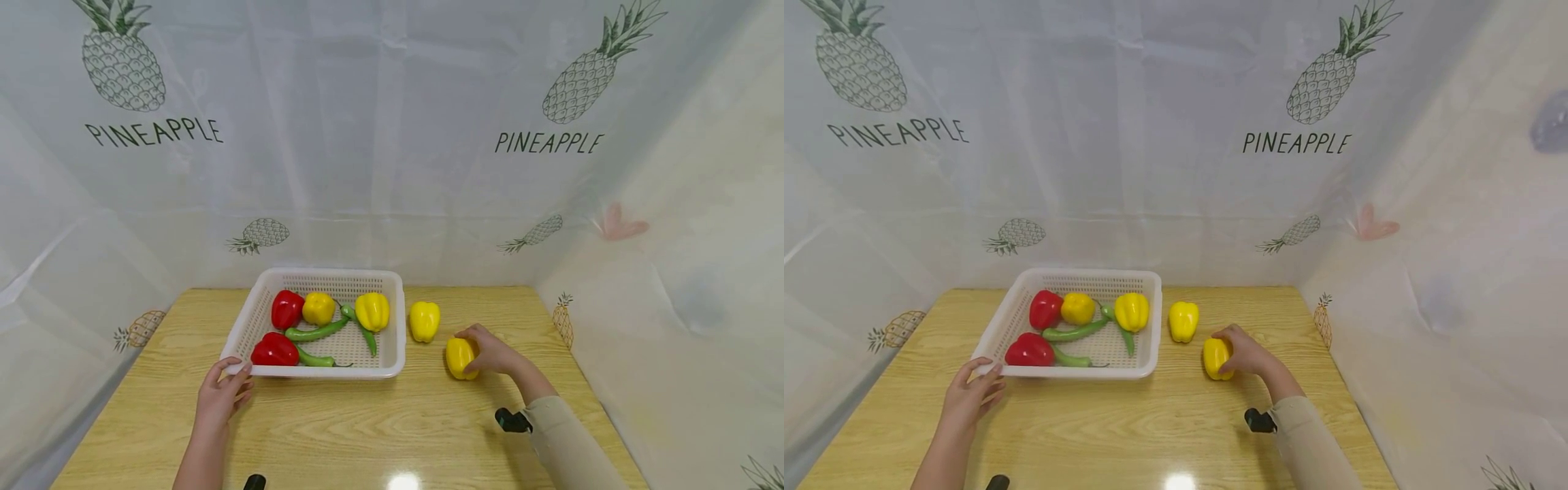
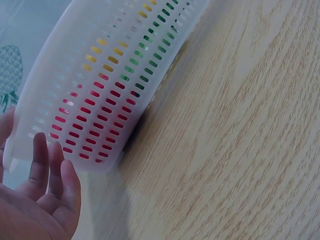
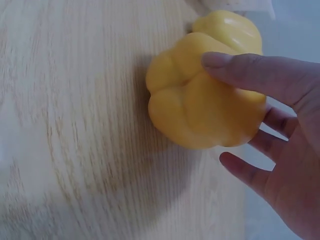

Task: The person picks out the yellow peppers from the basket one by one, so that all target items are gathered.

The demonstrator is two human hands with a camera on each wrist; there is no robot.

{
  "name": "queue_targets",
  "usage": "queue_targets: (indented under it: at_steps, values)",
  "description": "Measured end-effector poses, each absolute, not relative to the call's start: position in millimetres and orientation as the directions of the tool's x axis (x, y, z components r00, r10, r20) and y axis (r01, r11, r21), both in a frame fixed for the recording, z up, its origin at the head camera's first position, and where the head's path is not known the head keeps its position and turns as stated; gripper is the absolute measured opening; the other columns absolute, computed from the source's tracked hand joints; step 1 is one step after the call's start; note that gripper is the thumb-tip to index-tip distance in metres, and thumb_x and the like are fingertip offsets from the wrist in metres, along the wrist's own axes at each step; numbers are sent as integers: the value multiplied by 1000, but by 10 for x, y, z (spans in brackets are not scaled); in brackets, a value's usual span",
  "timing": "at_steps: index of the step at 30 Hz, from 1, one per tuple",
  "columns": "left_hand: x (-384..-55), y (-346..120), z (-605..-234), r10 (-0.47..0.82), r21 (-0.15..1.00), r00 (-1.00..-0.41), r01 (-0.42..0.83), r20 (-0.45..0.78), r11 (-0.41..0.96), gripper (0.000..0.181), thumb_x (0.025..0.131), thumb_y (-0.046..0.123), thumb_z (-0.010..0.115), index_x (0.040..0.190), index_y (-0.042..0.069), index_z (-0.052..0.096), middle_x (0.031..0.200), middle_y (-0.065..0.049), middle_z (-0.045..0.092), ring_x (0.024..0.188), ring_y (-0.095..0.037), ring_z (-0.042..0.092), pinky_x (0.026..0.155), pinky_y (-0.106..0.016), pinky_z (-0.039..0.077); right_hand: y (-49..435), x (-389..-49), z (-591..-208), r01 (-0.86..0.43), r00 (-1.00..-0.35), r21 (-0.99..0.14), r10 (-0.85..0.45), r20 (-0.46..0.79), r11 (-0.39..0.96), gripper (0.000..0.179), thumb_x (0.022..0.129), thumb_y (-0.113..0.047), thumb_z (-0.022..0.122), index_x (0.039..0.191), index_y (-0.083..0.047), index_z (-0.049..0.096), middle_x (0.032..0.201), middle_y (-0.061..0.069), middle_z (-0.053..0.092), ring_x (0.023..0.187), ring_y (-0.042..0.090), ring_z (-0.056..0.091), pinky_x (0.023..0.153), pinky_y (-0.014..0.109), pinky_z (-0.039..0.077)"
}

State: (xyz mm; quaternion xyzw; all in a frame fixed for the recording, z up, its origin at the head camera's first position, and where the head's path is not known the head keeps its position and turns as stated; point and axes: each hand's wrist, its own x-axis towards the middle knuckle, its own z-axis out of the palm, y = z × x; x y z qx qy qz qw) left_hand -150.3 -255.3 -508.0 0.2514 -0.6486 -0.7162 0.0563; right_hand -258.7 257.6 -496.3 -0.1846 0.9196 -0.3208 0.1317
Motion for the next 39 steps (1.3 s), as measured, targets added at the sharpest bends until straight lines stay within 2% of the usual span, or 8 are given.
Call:
queue_targets:
  at_steps: [8, 12, 18, 27, 34, 39]
  values:
    - [-1505, -2572, -5099, -400, 958, -871, -242, -284, -152, 35, 91, 28, 71, 116, 18, 49, 78, 8, 67, 72, -11, 65, 66, -26, 56, 2539, -2636, -4920, -327, -877, -567, -467, -117, 756, 69, 69, -3, 86, 132, -3, 57, 121, 10, 49, 109, 30, 51, 95, 52, 43]
    - [-1506, -2578, -5113, -395, 961, -877, -230, -273, -154, 33, 91, 28, 71, 115, 18, 50, 79, 7, 67, 73, -12, 66, 66, -27, 56, 2496, -2662, -4883, -296, -888, -547, -437, -144, 783, 67, 69, -3, 87, 130, -6, 60, 116, 6, 51, 106, 28, 52, 95, 51, 44]
    - [-1497, -2582, -5115, -399, 962, -876, -228, -270, -151, 33, 90, 28, 72, 114, 19, 51, 79, 8, 68, 73, -12, 66, 67, -27, 57, 2449, -2713, -4860, -241, -898, -524, -393, -199, 817, 70, 68, -5, 88, 132, -4, 59, 113, 7, 51, 106, 29, 52, 96, 51, 43]
    - [-1513, -2549, -5079, -398, 957, -871, -250, -289, -148, 36, 92, 26, 70, 119, 15, 48, 79, 8, 67, 72, -11, 65, 66, -26, 56, 2374, -2867, -4804, -171, -921, -484, -313, -230, 858, 70, 69, -5, 88, 132, 0, 58, 122, 19, 54, 117, 40, 49, 102, 55, 38]
    - [-1507, -2547, -5086, -390, 961, -878, -242, -277, -136, 33, 93, 26, 69, 117, 17, 49, 81, 15, 66, 73, -11, 65, 66, -27, 56, 2336, -2975, -4783, -123, -920, -508, -290, -263, 853, 68, 68, -1, 87, 131, 0, 58, 129, 24, 52, 123, 42, 46, 103, 54, 37]
    - [-1506, -2560, -5094, -401, 959, -872, -249, -281, -132, 32, 92, 28, 69, 116, 19, 49, 79, 12, 67, 73, -11, 66, 67, -27, 56, 2331, -3052, -4781, -120, -912, -509, -298, -284, 853, 67, 67, 0, 87, 129, 0, 60, 132, 23, 53, 125, 42, 46, 103, 53, 38]
